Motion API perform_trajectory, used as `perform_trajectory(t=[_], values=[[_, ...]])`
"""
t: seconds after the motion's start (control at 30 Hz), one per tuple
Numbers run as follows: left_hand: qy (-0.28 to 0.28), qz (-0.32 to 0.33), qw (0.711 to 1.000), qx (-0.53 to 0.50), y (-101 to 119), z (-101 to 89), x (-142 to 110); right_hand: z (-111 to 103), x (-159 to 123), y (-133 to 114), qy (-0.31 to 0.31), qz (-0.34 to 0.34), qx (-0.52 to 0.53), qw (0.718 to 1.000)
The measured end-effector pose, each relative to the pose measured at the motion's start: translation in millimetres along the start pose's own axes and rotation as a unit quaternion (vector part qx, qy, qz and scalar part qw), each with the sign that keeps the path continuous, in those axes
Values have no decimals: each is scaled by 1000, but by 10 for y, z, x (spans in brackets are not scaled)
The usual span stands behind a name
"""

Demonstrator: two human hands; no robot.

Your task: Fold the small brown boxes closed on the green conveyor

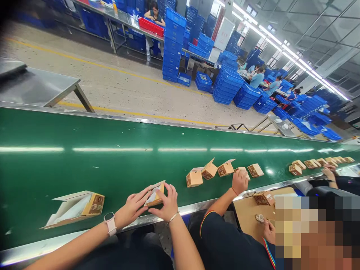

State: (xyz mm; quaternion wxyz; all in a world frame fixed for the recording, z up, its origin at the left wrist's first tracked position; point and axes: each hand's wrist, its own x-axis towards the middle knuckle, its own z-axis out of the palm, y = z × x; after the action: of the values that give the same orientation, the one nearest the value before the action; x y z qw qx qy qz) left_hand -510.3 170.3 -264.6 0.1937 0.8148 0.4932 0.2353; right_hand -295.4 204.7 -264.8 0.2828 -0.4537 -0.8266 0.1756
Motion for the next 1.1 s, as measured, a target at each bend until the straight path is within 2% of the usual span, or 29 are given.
perform_trajectory(t=[0.1,0.2,0.3,0.43,0.53,0.67,0.73,0.83,0.9,0.97,1.03,1.1], values=[[7,-30,997,71,119,13,68,27,63,52,-8,24,-20,999],[24,-31,997,71,217,100,221,-56,-1,151,-17,40,26,999],[55,1,998,16,202,176,288,-129,-158,232,-6,62,130,990],[106,82,991,-13,107,257,166,-160,-316,259,36,94,225,969],[108,149,983,6,119,342,56,-196,-334,242,58,108,269,955],[85,151,984,31,196,435,137,-244,-307,198,55,118,311,941],[72,130,988,35,229,453,251,-243,-293,163,71,142,324,933],[59,101,993,-5,280,476,403,-197,-269,96,133,201,334,911],[51,70,994,-68,316,510,471,-141,-254,59,205,275,324,882],[71,-12,986,-150,353,559,536,-75,-241,45,277,359,301,839],[114,-140,954,-238,396,610,627,-9,-228,60,318,417,287,801],[113,-254,896,-347,451,646,751,44,-213,100,327,448,291,779]])
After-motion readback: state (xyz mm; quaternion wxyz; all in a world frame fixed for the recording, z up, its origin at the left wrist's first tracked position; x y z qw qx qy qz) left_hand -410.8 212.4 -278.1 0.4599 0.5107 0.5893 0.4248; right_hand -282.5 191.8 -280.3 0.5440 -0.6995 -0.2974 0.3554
